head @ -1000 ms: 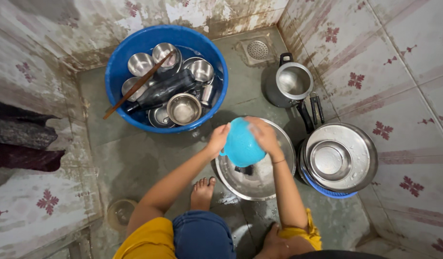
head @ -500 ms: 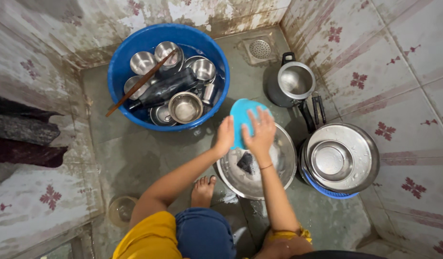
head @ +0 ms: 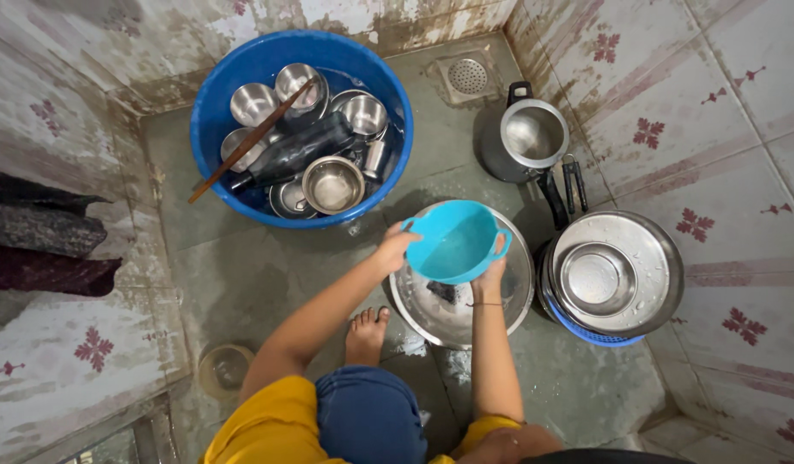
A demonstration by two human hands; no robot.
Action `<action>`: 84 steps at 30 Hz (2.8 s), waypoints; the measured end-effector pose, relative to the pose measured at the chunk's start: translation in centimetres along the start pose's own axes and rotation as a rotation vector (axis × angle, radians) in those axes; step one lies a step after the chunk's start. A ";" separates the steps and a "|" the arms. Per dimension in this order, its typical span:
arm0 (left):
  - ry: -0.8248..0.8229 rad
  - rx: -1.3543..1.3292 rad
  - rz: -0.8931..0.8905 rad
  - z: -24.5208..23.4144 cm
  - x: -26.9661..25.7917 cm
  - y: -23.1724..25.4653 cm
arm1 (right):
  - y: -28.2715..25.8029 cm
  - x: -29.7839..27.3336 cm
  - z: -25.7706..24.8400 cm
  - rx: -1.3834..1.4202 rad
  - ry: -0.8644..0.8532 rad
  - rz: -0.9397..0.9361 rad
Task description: The person washes several dishes, including plates, small bowls, a pressure cooker, and a frying pan, by hand with a sponge in a basin of soapy water.
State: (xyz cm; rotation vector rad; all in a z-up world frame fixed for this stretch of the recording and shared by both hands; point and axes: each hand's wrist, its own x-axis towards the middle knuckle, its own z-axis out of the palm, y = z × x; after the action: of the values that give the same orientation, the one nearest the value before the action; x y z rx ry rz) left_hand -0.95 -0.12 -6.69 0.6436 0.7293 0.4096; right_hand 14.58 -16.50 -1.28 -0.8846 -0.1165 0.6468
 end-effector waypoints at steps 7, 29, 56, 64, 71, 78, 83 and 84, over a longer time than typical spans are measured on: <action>0.317 0.805 0.682 1.4 -1.8 4.7 | 3.7 -0.6 -4.9 -0.431 0.633 -0.506; -0.021 1.169 0.773 8.3 3.4 7.7 | -6.1 6.4 2.2 -2.487 -1.257 -1.023; 0.086 0.921 0.802 4.1 0.4 3.7 | 2.0 -12.6 -4.1 -1.725 -0.359 -0.145; 0.070 1.347 0.788 3.1 -5.3 2.4 | -1.2 -10.4 -5.6 -1.804 0.033 -0.247; 0.132 1.477 0.365 1.0 -3.1 1.1 | 1.1 -10.0 -3.8 -1.016 0.272 -0.366; -0.024 1.057 0.134 0.2 -5.8 1.0 | 6.6 -5.6 -0.1 -1.558 -0.387 -0.347; 0.037 1.058 0.090 1.5 -7.0 1.3 | 8.7 -2.7 1.8 -1.465 -0.382 -0.333; 0.053 1.066 0.084 1.6 -6.7 0.8 | 7.5 -1.9 1.2 -1.558 -0.310 -0.462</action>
State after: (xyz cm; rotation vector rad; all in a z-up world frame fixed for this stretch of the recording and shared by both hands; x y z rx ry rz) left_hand -4.45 -3.81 -2.01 1.6707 0.9576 0.0795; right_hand 9.03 -13.26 -5.83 -2.1363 -1.1822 0.1370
